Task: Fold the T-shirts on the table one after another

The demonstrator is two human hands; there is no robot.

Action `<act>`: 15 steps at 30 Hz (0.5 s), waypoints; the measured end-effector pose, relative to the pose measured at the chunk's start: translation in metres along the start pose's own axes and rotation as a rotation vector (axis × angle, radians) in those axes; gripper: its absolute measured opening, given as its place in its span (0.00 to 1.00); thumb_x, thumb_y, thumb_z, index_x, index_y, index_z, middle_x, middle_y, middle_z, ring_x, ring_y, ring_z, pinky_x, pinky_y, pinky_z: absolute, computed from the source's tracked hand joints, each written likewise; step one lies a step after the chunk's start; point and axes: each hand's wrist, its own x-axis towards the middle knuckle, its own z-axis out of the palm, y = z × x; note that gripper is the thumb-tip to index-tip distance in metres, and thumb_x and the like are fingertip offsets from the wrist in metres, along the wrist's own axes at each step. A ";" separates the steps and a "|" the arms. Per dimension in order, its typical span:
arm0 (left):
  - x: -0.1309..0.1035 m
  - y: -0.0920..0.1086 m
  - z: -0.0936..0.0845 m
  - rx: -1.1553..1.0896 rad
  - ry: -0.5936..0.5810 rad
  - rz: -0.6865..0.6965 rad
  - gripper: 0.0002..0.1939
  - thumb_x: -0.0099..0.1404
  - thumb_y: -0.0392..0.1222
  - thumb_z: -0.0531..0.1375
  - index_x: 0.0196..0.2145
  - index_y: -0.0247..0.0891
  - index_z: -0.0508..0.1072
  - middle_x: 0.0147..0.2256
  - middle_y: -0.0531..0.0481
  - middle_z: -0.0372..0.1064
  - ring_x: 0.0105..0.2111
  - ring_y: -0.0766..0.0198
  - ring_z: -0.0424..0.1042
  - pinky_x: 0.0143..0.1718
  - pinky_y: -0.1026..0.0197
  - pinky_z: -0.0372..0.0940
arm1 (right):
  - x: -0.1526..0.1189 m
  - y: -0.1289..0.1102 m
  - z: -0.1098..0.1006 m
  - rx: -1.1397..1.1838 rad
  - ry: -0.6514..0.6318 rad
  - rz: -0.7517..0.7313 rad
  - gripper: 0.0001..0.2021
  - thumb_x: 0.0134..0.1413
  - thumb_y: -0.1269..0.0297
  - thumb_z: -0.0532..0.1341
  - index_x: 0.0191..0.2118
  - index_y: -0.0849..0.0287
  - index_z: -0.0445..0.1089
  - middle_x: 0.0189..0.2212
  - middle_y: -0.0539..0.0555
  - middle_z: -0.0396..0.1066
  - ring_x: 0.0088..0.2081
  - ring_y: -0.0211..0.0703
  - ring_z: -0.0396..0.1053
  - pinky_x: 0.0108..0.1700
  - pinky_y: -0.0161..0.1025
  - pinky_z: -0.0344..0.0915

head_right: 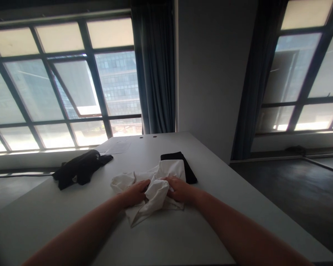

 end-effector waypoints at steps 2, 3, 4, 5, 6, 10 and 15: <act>-0.001 0.002 -0.001 -0.013 -0.010 0.014 0.22 0.63 0.39 0.60 0.55 0.41 0.73 0.58 0.44 0.74 0.59 0.49 0.71 0.63 0.49 0.63 | 0.000 -0.001 0.000 0.010 0.001 0.010 0.29 0.65 0.54 0.63 0.68 0.58 0.66 0.63 0.64 0.69 0.63 0.55 0.67 0.68 0.55 0.61; -0.001 0.003 -0.002 -0.018 -0.016 0.023 0.24 0.62 0.38 0.60 0.56 0.41 0.73 0.59 0.44 0.73 0.60 0.49 0.70 0.64 0.49 0.62 | 0.000 -0.001 0.000 0.017 0.004 0.010 0.29 0.65 0.54 0.63 0.68 0.57 0.66 0.63 0.63 0.69 0.63 0.55 0.67 0.68 0.54 0.61; -0.001 0.003 -0.002 -0.021 -0.021 0.033 0.25 0.62 0.38 0.60 0.58 0.41 0.73 0.60 0.44 0.72 0.61 0.49 0.69 0.65 0.49 0.60 | 0.000 -0.001 0.000 0.023 0.007 0.007 0.29 0.65 0.53 0.63 0.68 0.57 0.67 0.63 0.63 0.69 0.63 0.55 0.67 0.69 0.54 0.60; -0.001 0.003 -0.002 -0.021 -0.027 0.043 0.26 0.62 0.38 0.60 0.59 0.41 0.73 0.61 0.44 0.72 0.62 0.49 0.68 0.66 0.49 0.60 | 0.000 -0.001 0.000 0.026 0.011 0.003 0.29 0.65 0.53 0.63 0.67 0.56 0.67 0.63 0.63 0.69 0.64 0.55 0.67 0.69 0.54 0.60; 0.000 0.002 -0.002 -0.019 -0.034 0.048 0.27 0.62 0.38 0.61 0.60 0.41 0.73 0.62 0.44 0.71 0.62 0.49 0.68 0.66 0.49 0.59 | 0.000 -0.001 0.001 0.027 0.012 -0.001 0.29 0.64 0.52 0.63 0.67 0.56 0.68 0.63 0.63 0.69 0.64 0.56 0.67 0.69 0.54 0.60; 0.000 0.001 -0.001 0.005 -0.044 0.035 0.30 0.62 0.38 0.61 0.62 0.44 0.72 0.62 0.45 0.71 0.63 0.48 0.67 0.67 0.49 0.58 | 0.001 -0.005 -0.001 0.030 0.005 0.008 0.29 0.64 0.53 0.64 0.67 0.57 0.68 0.63 0.63 0.69 0.64 0.57 0.67 0.69 0.55 0.60; -0.001 0.007 -0.003 0.004 -0.055 0.006 0.30 0.62 0.41 0.61 0.63 0.48 0.72 0.61 0.46 0.71 0.63 0.45 0.66 0.67 0.45 0.57 | 0.000 -0.016 -0.005 0.029 0.013 0.021 0.28 0.64 0.53 0.63 0.66 0.57 0.69 0.61 0.63 0.71 0.62 0.56 0.68 0.68 0.55 0.61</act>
